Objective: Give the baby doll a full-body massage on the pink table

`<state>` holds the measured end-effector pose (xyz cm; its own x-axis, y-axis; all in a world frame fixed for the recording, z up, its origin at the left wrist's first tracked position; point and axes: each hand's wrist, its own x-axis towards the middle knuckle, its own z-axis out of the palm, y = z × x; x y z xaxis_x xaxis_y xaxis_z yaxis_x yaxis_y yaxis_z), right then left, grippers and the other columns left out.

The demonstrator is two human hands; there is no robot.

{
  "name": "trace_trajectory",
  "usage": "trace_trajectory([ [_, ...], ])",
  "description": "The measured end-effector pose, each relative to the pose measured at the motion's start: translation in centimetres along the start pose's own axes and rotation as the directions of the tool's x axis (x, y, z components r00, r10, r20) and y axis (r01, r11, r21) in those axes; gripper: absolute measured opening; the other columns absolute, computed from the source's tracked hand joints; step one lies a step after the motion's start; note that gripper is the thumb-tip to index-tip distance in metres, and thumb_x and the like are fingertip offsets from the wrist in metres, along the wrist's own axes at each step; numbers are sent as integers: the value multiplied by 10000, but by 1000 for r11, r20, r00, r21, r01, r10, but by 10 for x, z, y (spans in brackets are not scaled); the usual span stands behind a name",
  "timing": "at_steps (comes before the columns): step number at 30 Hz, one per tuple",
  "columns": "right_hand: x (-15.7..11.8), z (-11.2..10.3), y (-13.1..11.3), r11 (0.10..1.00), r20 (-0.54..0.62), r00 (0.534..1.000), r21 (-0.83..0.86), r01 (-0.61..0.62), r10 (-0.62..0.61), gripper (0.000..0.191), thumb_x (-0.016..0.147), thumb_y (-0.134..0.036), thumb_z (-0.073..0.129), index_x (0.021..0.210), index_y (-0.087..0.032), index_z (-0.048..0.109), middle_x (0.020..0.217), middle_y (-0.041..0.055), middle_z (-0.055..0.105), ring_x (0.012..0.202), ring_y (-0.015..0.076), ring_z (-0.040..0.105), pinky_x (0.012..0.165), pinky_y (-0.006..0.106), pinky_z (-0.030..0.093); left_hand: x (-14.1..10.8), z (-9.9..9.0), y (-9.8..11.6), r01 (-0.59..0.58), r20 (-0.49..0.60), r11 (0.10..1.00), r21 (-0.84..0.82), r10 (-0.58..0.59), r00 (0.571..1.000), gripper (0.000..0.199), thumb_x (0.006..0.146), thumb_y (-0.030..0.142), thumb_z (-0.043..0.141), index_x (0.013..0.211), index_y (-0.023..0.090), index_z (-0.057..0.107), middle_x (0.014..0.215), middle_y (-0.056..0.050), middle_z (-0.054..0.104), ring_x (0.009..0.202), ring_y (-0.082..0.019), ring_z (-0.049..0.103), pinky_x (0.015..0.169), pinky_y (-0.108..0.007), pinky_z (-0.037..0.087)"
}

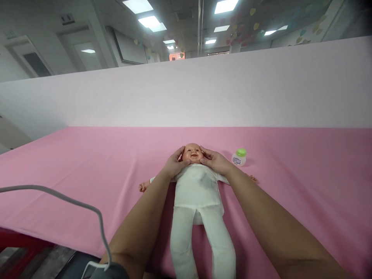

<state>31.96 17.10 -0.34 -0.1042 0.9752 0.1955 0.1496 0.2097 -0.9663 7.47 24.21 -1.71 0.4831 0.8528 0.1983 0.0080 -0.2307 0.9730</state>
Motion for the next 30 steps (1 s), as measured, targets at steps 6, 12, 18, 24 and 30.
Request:
trace_trajectory([
  [6,-3,-6,-1,1000,9,1000,16,-7,7,706,878,-502,791,1516,-313,555,1571,3,542,1490,320,461,1277,543,284,0,-3,-1,-19,34,995,-97,22,999,860,799,558,843,1547,280,522,1631,-88,469,1517,-346,416,1246,-507,359],
  [12,-1,-3,-1,1000,28,1000,25,-1,0,756,856,-521,815,1529,-311,543,1562,18,559,1469,331,488,1252,528,351,0,-1,1,-8,-17,1000,-13,8,1000,889,770,571,861,1538,263,536,1614,-110,489,1504,-369,426,1250,-521,343],
  [18,3,12,10,1000,-72,997,2,-9,9,1007,740,-465,921,1602,-290,430,1589,76,530,1409,333,557,1184,504,455,-1,7,2,26,-78,995,100,-18,997,1063,703,510,931,1597,235,425,1610,-142,481,1459,-354,482,1176,-465,448],
  [24,7,21,19,989,-192,981,-145,-1,-28,989,712,-508,931,1571,-318,476,1523,81,596,1358,345,599,1159,518,477,-1,14,4,29,-146,980,196,0,989,1083,658,554,943,1574,245,455,1560,-139,538,1413,-362,527,1153,-469,460],
  [30,12,19,25,994,-189,981,-110,16,-36,933,699,-489,940,1521,-321,535,1466,70,641,1295,331,650,1124,506,517,0,15,0,46,-158,976,212,-12,987,1067,671,531,940,1581,256,454,1575,-132,526,1432,-356,513,1205,-487,403],
])
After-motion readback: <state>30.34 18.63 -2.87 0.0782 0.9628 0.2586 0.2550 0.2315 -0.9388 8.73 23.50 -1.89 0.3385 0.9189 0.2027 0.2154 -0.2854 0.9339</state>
